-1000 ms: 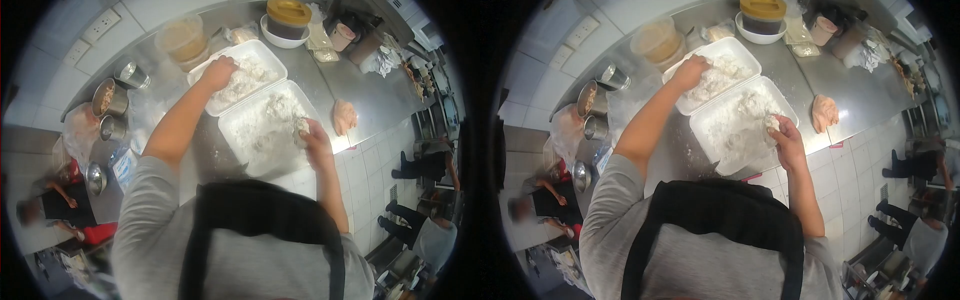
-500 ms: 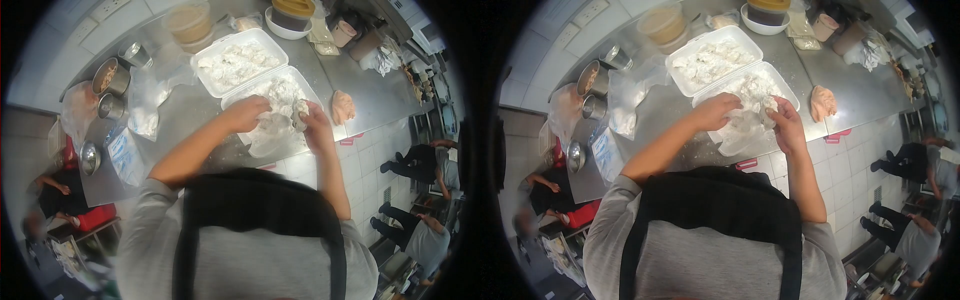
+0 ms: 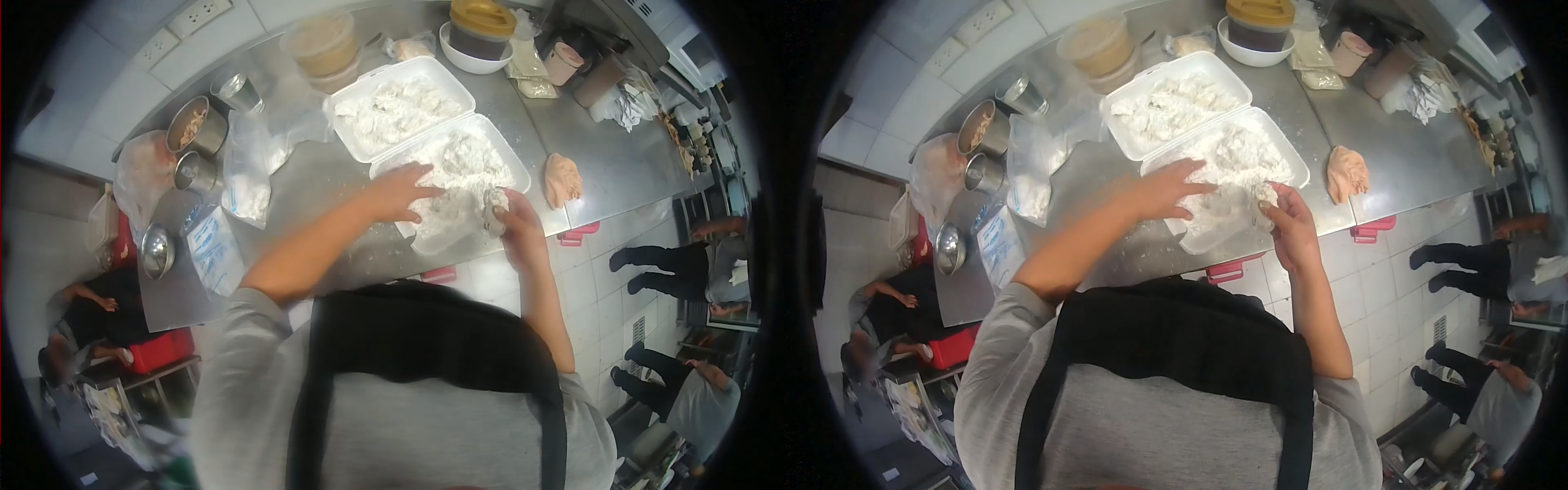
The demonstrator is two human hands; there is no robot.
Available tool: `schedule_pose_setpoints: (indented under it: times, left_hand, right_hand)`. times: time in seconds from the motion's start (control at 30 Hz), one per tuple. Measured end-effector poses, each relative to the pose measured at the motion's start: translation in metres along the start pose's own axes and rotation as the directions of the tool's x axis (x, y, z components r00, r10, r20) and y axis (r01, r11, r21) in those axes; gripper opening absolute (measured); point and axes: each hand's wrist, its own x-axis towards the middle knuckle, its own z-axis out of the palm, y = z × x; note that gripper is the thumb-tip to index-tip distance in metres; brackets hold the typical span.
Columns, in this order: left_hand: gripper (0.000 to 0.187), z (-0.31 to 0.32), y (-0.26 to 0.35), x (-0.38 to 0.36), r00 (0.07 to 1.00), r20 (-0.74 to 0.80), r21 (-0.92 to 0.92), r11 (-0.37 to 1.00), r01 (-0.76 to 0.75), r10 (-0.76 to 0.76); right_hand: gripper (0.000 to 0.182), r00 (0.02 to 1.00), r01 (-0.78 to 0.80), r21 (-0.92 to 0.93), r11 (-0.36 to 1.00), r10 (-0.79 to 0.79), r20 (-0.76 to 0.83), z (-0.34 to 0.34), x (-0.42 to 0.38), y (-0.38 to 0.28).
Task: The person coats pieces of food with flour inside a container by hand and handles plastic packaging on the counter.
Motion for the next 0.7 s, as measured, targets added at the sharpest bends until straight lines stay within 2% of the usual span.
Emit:
schedule_pose_setpoints:
  times: [0.03,0.13,0.23,0.33,0.4,0.47,0.57,0.7]
  left_hand:
    - [0.051,0.009,0.002,-0.001,0.999,-0.041,0.013,0.999,0.035,-0.034]
    - [0.037,0.019,-0.001,-0.008,0.998,-0.034,-0.077,0.996,0.051,-0.053]
    - [0.026,0.015,-0.014,-0.009,0.964,0.096,-0.044,0.967,0.251,-0.246]
    - [0.021,-0.007,-0.049,0.004,0.958,-0.228,-0.015,0.984,0.177,-0.176]
    - [0.022,-0.033,-0.080,0.028,0.926,-0.323,-0.041,0.980,0.193,-0.196]
    - [0.025,-0.061,-0.111,0.050,0.928,-0.260,-0.009,0.962,0.272,-0.265]
    - [0.030,-0.081,-0.129,0.066,0.911,-0.116,-0.119,0.916,0.382,-0.395]
    - [0.034,-0.059,-0.165,0.071,0.943,-0.181,0.155,0.939,0.308,-0.279]
  right_hand:
    - [0.037,1.000,0.002,0.006,1.000,-0.002,-0.004,0.000,0.000,0.001]
    - [0.037,1.000,0.004,0.024,1.000,-0.003,-0.020,-0.001,0.001,0.003]
    - [0.037,1.000,-0.003,0.056,0.998,0.005,-0.030,-0.006,0.004,0.002]
    - [0.037,1.000,-0.012,0.090,0.996,0.013,-0.016,-0.009,0.009,-0.001]
    - [0.037,0.999,-0.015,0.084,0.996,0.017,-0.027,-0.008,0.011,-0.004]
    - [0.036,0.999,-0.014,0.079,0.997,0.018,-0.044,-0.005,0.013,-0.006]
    - [0.036,0.999,-0.017,0.087,0.996,0.021,-0.041,-0.002,0.016,-0.007]
    - [0.036,0.998,-0.012,0.088,0.996,0.018,-0.060,0.000,0.020,-0.009]
